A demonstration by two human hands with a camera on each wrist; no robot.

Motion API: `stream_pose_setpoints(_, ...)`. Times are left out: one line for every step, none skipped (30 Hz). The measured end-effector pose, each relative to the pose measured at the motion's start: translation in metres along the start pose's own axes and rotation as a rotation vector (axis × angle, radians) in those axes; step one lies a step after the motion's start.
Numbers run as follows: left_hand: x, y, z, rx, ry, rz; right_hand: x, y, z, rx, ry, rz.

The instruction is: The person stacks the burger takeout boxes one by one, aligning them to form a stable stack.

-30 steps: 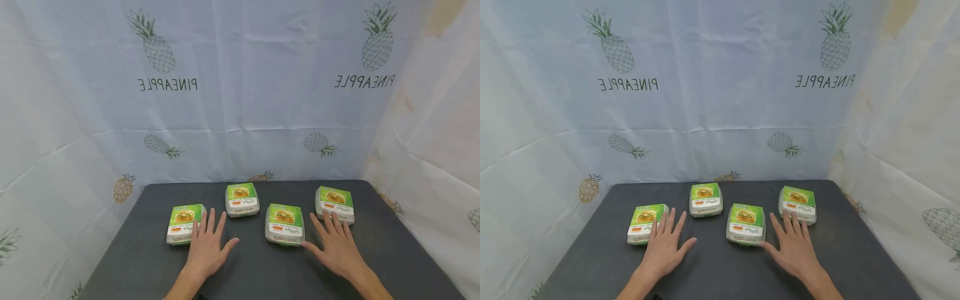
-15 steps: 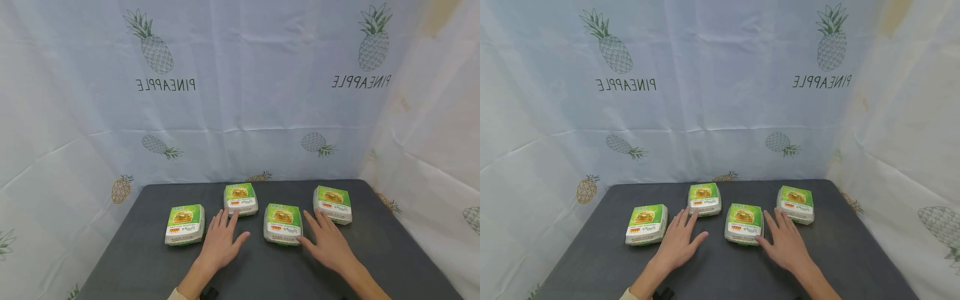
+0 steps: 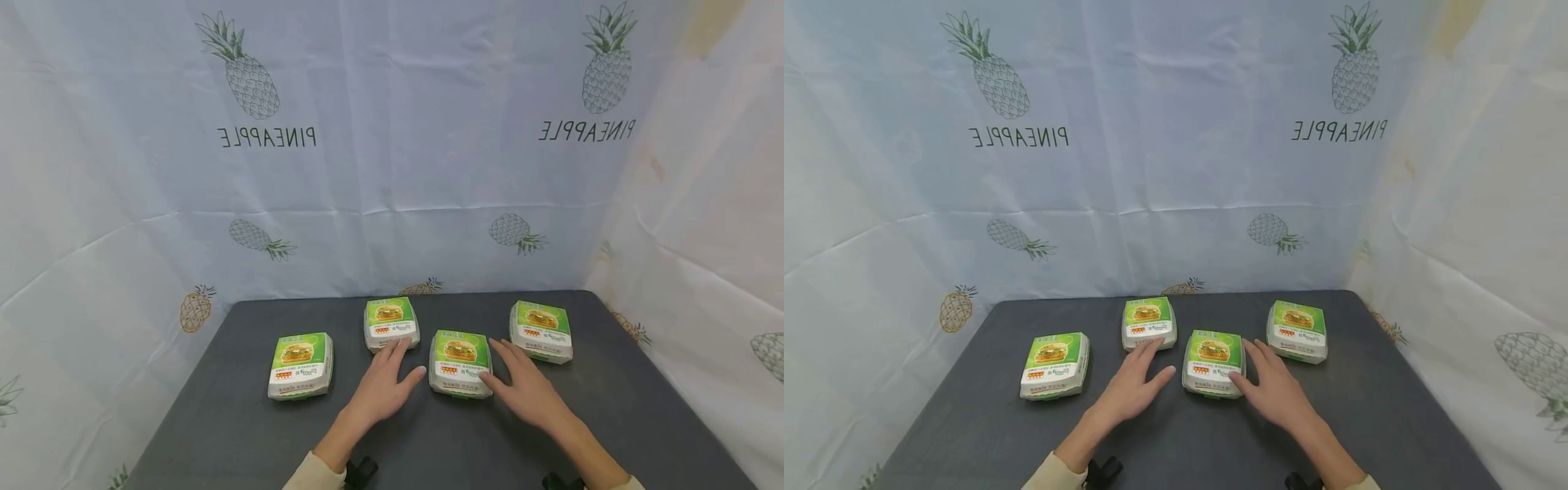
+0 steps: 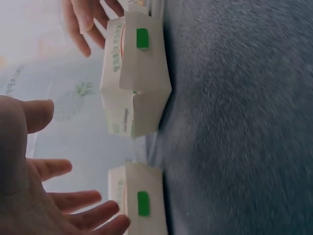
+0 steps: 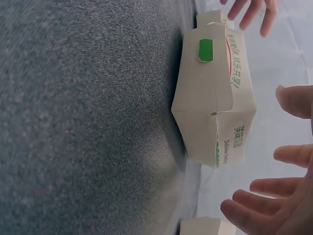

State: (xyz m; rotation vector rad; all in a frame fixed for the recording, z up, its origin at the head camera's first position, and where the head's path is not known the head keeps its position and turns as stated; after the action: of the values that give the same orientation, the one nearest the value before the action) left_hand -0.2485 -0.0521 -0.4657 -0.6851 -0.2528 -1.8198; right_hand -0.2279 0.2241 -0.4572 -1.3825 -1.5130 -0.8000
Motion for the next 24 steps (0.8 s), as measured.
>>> stream_pose_setpoints(-0.002, -0.002, -0.001, 0.002, 0.025, -0.012, -0.001, -0.001, 0.001, 0.000, -0.020, -0.008)
stream_pose_setpoints(-0.004, -0.003, -0.001, 0.004, 0.053, -0.024, -0.002, -0.003, 0.001, -0.003, -0.037, -0.016)
stream_pose_setpoints(-0.005, -0.005, -0.001, 0.002, 0.082, -0.037, -0.003, -0.004, 0.002, -0.004, -0.054, -0.023)
stream_pose_setpoints(-0.007, -0.007, -0.001, 0.006, 0.106, -0.049, -0.004, -0.005, 0.003, -0.006, -0.071, -0.030)
stream_pose_setpoints(-0.010, -0.009, -0.001, 0.010, 0.127, -0.063, -0.005, -0.006, 0.004, -0.009, -0.084, -0.035)
stream_pose_setpoints(-0.012, -0.011, -0.001, 0.011, 0.154, -0.075, -0.007, -0.007, 0.005, -0.012, -0.096, -0.038)
stream_pose_setpoints(-0.014, -0.013, -0.002, 0.018, 0.174, -0.086, -0.008, -0.008, 0.006, -0.012, -0.107, -0.042)
stream_pose_setpoints(-0.017, -0.016, -0.002, 0.021, 0.198, -0.097, -0.009, -0.009, 0.007, -0.013, -0.117, -0.044)
stream_pose_setpoints(-0.019, -0.018, -0.003, 0.026, 0.222, -0.106, -0.010, -0.010, 0.008, -0.013, -0.128, -0.048)
stream_pose_setpoints(-0.022, -0.020, -0.004, 0.036, 0.244, -0.116, -0.011, -0.010, 0.009, -0.015, -0.137, -0.051)
stream_pose_setpoints(-0.024, -0.022, -0.005, 0.040, 0.268, -0.124, -0.012, -0.011, 0.010, -0.017, -0.147, -0.055)
stream_pose_setpoints(-0.026, -0.024, -0.006, 0.044, 0.288, -0.130, -0.012, -0.011, 0.011, -0.020, -0.157, -0.061)
stream_pose_setpoints(-0.028, -0.025, -0.006, 0.052, 0.302, -0.137, -0.013, -0.011, 0.012, -0.023, -0.170, -0.068)
stream_pose_setpoints(-0.030, -0.027, -0.007, 0.054, 0.317, -0.145, -0.014, -0.012, 0.013, -0.028, -0.182, -0.075)
stream_pose_setpoints(-0.032, -0.029, -0.008, 0.061, 0.328, -0.153, -0.015, -0.012, 0.014, -0.034, -0.195, -0.083)
stream_pose_setpoints(-0.033, -0.031, -0.009, 0.067, 0.340, -0.163, -0.015, -0.013, 0.015, -0.040, -0.211, -0.092)
stream_pose_setpoints(-0.035, -0.032, -0.009, 0.070, 0.354, -0.172, -0.016, -0.014, 0.016, -0.045, -0.228, -0.101)
stream_pose_setpoints(-0.036, -0.034, -0.010, 0.075, 0.365, -0.181, -0.017, -0.014, 0.016, -0.050, -0.246, -0.109)
stream_pose_setpoints(-0.037, -0.035, -0.010, 0.078, 0.380, -0.193, -0.017, -0.015, 0.017, -0.054, -0.265, -0.119)
stream_pose_setpoints(-0.038, -0.036, -0.010, 0.081, 0.392, -0.203, -0.018, -0.016, 0.018, -0.058, -0.284, -0.129)
stream_pose_setpoints(-0.039, -0.037, -0.011, 0.085, 0.403, -0.213, -0.019, -0.016, 0.018, -0.059, -0.301, -0.139)
stream_pose_setpoints(-0.039, -0.038, -0.011, 0.084, 0.414, -0.222, -0.020, -0.017, 0.018, -0.060, -0.318, -0.152)
stream_pose_setpoints(-0.040, -0.039, -0.011, 0.077, 0.419, -0.231, -0.022, -0.018, 0.018, -0.061, -0.331, -0.163)
stream_pose_setpoints(-0.041, -0.039, -0.011, 0.073, 0.422, -0.239, -0.023, -0.018, 0.018, -0.061, -0.341, -0.173)
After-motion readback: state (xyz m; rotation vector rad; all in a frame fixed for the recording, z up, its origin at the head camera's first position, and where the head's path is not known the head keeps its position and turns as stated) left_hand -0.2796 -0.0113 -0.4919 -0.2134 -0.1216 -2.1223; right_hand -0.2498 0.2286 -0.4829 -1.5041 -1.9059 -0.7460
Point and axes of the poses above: each hand's wrist, its own y-axis away from the middle knuckle, its own x-axis out of the back of the hand, z = x × y, the point moved 4 cm from there along -y, towards the middle knuckle, and after that the axes turned 12 degrees about y, right-handed, at the moved point
